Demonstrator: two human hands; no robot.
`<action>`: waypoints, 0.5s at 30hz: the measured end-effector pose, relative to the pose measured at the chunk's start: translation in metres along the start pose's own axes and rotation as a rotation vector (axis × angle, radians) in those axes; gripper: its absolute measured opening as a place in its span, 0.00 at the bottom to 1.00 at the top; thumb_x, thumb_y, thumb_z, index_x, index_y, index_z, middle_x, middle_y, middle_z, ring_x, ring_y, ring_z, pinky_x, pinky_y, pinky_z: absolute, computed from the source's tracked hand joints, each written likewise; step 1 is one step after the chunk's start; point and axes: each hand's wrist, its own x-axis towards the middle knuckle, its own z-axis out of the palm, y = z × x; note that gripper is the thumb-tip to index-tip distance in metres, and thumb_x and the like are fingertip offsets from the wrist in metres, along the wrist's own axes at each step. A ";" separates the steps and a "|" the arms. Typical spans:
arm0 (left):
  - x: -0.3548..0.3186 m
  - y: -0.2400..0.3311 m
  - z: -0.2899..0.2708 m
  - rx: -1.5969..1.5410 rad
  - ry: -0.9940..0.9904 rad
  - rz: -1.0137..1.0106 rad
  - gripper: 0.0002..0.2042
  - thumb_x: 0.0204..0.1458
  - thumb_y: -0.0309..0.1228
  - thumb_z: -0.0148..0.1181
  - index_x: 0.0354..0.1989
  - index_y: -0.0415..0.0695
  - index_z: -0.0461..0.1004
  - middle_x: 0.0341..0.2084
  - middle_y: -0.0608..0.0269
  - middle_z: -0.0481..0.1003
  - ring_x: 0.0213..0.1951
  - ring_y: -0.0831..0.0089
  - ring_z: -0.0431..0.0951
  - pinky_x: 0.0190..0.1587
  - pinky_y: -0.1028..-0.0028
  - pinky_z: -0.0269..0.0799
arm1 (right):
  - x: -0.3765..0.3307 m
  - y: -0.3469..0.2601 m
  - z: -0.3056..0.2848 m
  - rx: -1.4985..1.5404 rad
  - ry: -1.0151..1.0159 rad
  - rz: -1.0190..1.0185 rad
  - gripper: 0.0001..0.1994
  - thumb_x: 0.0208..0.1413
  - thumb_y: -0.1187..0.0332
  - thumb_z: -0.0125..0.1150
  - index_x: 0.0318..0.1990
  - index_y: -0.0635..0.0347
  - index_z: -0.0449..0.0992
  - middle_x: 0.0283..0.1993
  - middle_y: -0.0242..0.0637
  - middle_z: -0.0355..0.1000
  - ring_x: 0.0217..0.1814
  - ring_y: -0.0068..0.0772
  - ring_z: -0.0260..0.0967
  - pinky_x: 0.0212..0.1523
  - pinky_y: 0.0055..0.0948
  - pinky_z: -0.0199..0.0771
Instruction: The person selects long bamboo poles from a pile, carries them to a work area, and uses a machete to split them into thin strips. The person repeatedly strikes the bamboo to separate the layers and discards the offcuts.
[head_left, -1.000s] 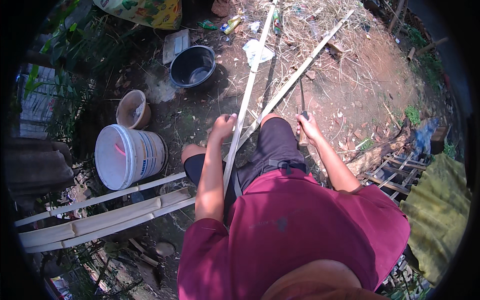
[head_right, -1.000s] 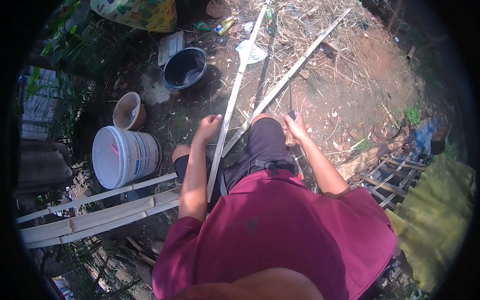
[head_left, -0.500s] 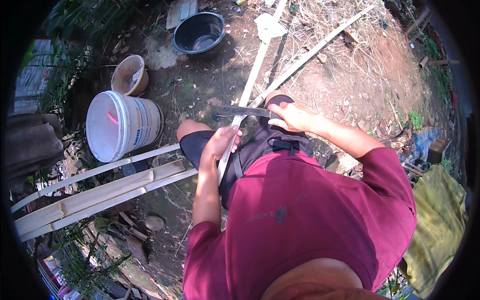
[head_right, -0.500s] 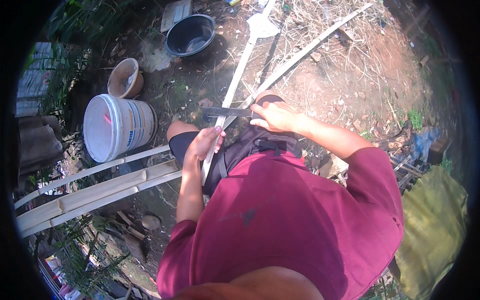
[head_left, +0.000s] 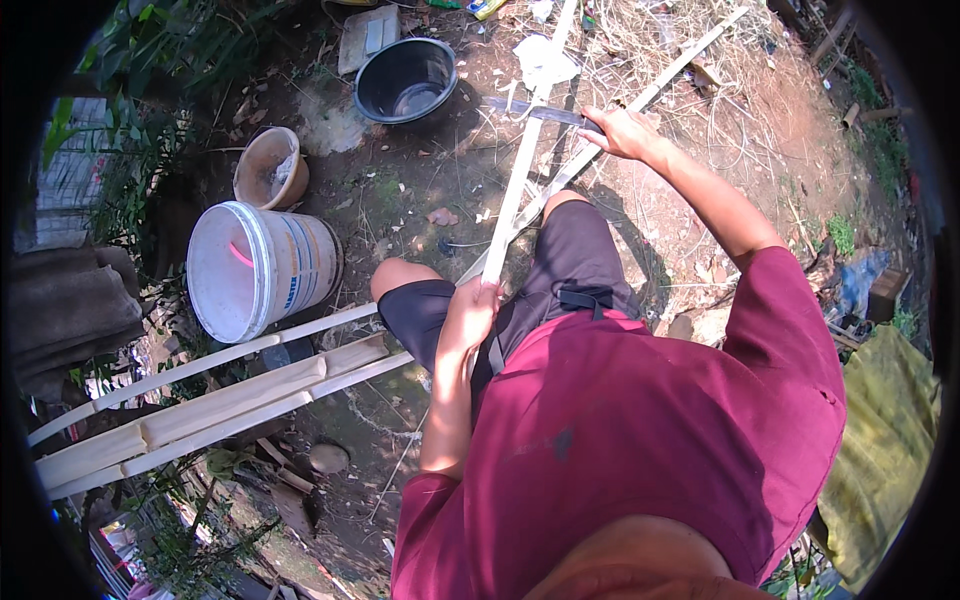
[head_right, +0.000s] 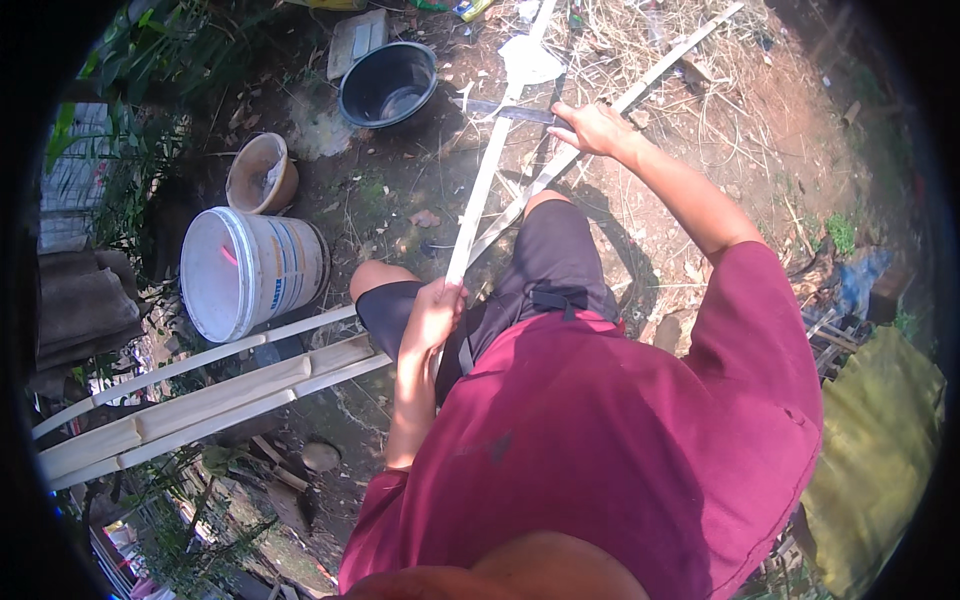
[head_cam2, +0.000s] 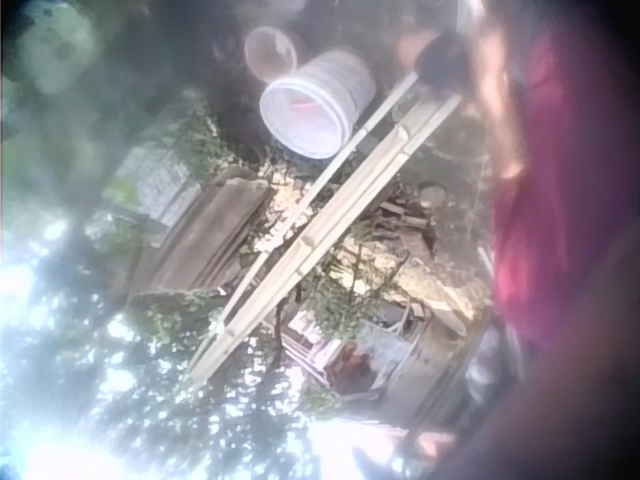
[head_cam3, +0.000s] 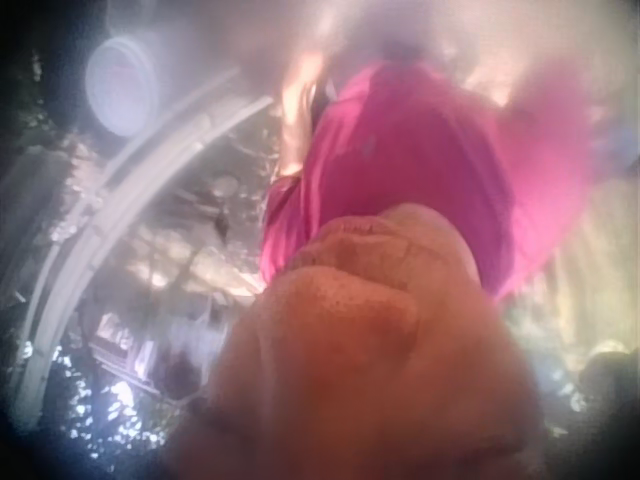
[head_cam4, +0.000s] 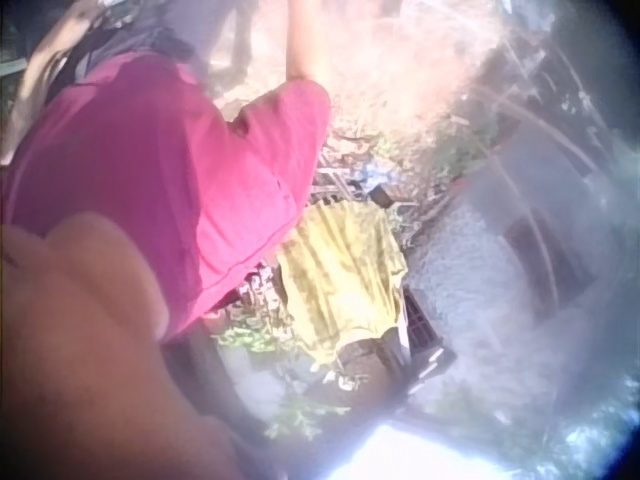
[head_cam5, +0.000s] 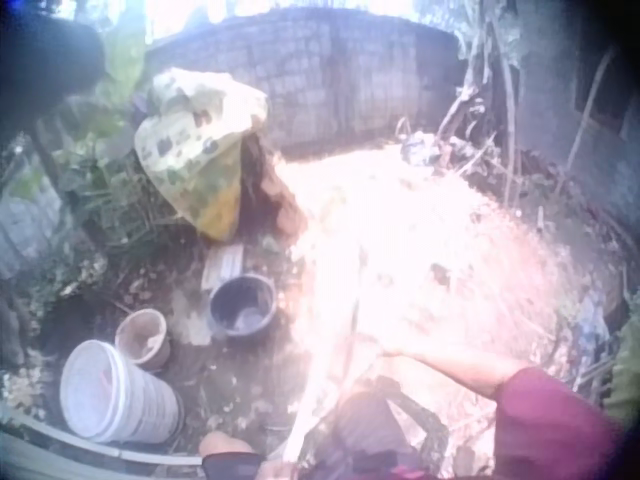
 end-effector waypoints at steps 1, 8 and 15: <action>0.003 0.002 -0.006 -0.082 0.029 -0.040 0.18 0.69 0.41 0.45 0.36 0.39 0.72 0.17 0.72 0.67 0.16 0.84 0.62 0.19 0.79 0.58 | 0.001 -0.010 -0.001 0.055 0.028 0.038 0.22 0.66 0.47 0.50 0.54 0.55 0.70 0.30 0.51 0.77 0.38 0.61 0.77 0.39 0.54 0.76; 0.013 0.023 -0.027 -0.214 -0.026 -0.231 0.20 0.70 0.48 0.43 0.34 0.44 0.69 0.15 0.73 0.65 0.13 0.85 0.58 0.15 0.81 0.55 | -0.082 -0.134 0.015 0.309 -0.035 -0.352 0.21 0.62 0.48 0.57 0.52 0.54 0.72 0.36 0.52 0.77 0.40 0.60 0.76 0.42 0.50 0.78; -0.023 0.020 -0.015 -0.188 -0.034 -0.291 0.20 0.70 0.46 0.42 0.31 0.44 0.67 0.14 0.73 0.62 0.13 0.86 0.56 0.14 0.81 0.53 | -0.024 -0.010 0.013 0.007 -0.040 0.037 0.21 0.64 0.47 0.54 0.55 0.51 0.71 0.28 0.51 0.77 0.36 0.59 0.78 0.36 0.51 0.78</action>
